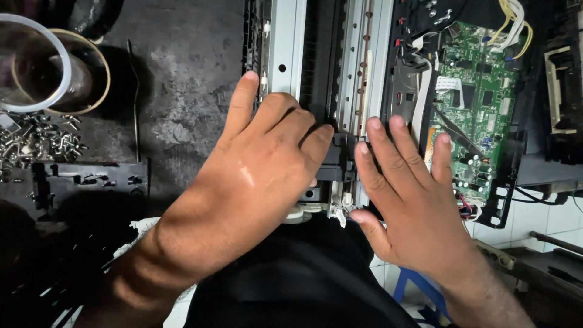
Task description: The person works on a disassembled electronic device, likely a printer, placed on their lap. They manipulate the internal components, specifically handling a green circuit board and connecting or adjusting white ribbon cables and other wires.
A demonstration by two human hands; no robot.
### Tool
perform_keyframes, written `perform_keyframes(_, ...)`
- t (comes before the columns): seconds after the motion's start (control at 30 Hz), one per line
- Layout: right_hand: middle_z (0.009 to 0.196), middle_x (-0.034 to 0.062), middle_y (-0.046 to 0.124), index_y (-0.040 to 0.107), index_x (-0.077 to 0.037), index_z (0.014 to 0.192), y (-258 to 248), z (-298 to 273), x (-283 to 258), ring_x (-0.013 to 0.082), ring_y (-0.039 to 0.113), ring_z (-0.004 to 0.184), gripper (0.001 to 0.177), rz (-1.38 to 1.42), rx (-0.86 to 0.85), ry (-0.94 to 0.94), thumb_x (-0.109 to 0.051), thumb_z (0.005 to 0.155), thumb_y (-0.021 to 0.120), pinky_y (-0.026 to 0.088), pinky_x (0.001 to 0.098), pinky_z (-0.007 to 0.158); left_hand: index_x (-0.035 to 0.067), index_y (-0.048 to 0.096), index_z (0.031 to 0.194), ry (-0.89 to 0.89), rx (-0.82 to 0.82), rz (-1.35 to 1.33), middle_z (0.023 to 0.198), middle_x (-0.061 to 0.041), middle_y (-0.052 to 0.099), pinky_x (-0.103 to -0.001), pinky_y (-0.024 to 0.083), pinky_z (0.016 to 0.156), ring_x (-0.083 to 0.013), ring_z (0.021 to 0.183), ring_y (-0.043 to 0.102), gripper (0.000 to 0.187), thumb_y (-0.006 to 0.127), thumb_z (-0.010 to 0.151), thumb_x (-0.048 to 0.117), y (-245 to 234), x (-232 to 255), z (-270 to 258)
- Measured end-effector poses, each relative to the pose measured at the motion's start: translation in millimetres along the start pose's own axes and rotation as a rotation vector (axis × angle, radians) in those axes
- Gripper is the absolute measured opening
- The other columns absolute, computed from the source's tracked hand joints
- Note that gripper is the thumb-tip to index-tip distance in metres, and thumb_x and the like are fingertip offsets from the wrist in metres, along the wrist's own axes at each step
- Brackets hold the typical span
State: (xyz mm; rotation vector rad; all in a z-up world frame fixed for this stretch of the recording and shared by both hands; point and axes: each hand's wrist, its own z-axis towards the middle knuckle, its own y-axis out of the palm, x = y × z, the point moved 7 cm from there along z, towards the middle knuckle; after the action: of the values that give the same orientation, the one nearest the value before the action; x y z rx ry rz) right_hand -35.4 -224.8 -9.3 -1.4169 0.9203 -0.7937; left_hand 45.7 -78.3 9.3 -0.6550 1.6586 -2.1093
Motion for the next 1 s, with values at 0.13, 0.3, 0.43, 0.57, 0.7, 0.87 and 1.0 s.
perform_keyframes(0.13,0.168,0.0261,0.028,0.031,-0.001,0.161,0.6,-0.1,-0.4,0.0481,0.024,0.158,0.073,0.02,-0.017,0.007,-0.045,0.105,0.047,0.0,0.0721,0.122,0.003,0.063,0.125,-0.011,-0.017,-0.054,0.096,-0.008,0.057,-0.067,0.031,0.118,-0.0294,0.105,0.05,0.047,0.066,0.081,-0.009,4.5,-0.2,1.9)
perform_keyframes(0.3,0.169,0.0291,0.027,0.039,0.01,0.157,11.6,-2.0,-6.1,0.0519,0.021,0.156,0.09,-0.046,-0.066,0.039,-0.05,0.094,0.061,-0.001,0.0855,0.107,0.005,0.068,0.116,-0.051,0.046,-0.035,0.101,-0.008,0.058,-0.066,0.034,0.117,-0.031,0.109,0.052,0.028,0.066,0.089,-0.001,0.7,4.7,0.9)
perform_keyframes(0.43,0.17,0.026,0.021,0.039,0.01,0.16,8.2,1.2,-5.4,0.0495,0.018,0.156,0.1,-0.095,-0.065,0.063,-0.049,0.087,0.075,0.003,0.0931,0.099,0.009,0.069,0.123,-0.02,-0.19,-0.006,0.107,-0.008,0.068,-0.063,0.032,0.112,-0.0297,0.109,0.057,0.054,0.076,0.069,0.008,16.2,2.0,3.9)
perform_keyframes(0.57,0.172,0.0135,0.004,0.009,-0.008,0.16,-3.7,-0.7,12.1,0.0468,0.004,0.157,0.098,-0.026,-0.062,0.108,-0.052,0.089,0.06,0.002,0.0847,0.103,0.016,0.067,0.121,-0.003,-0.006,0.028,0.105,-0.006,0.064,-0.066,0.028,0.116,-0.0302,0.111,0.053,0.041,0.069,0.082,0.029,15.4,-4.2,5.4)
perform_keyframes(0.7,0.176,0.0101,-0.009,0.003,-0.017,0.169,-25.5,-34.4,31.6,0.0337,-0.013,0.165,0.092,0.155,0.186,0.233,-0.07,0.101,0.035,-0.017,0.0705,0.127,0.006,0.049,0.151,0.007,-0.049,0.116,0.138,-0.015,0.057,-0.069,0.025,0.118,-0.0313,0.131,0.049,0.083,0.06,0.088,0.06,14.6,-5.5,-5.3)
perform_keyframes(0.87,0.173,0.0146,-0.016,0.003,-0.034,0.167,-11.2,-26.5,23.1,0.0447,-0.018,0.159,0.092,0.085,0.096,0.193,-0.083,0.093,0.029,-0.017,0.0825,0.115,0.01,0.062,0.137,-0.034,0.01,0.027,0.129,-0.01,0.061,-0.068,0.029,0.114,-0.0335,0.132,0.049,0.063,0.069,0.085,0.045,0.5,1.1,3.8)
perform_keyframes(1.0,0.172,0.0251,0.008,0.033,-0.026,0.163,-15.8,-15.7,17.5,0.0553,-0.009,0.155,0.092,0.056,0.071,0.116,-0.083,0.092,0.032,-0.017,0.0816,0.108,0.01,0.072,0.118,-0.037,-0.038,-0.03,0.108,-0.004,0.065,-0.075,0.027,0.111,-0.0377,0.129,0.048,0.04,0.071,0.078,0.009,5.7,0.5,7.0)
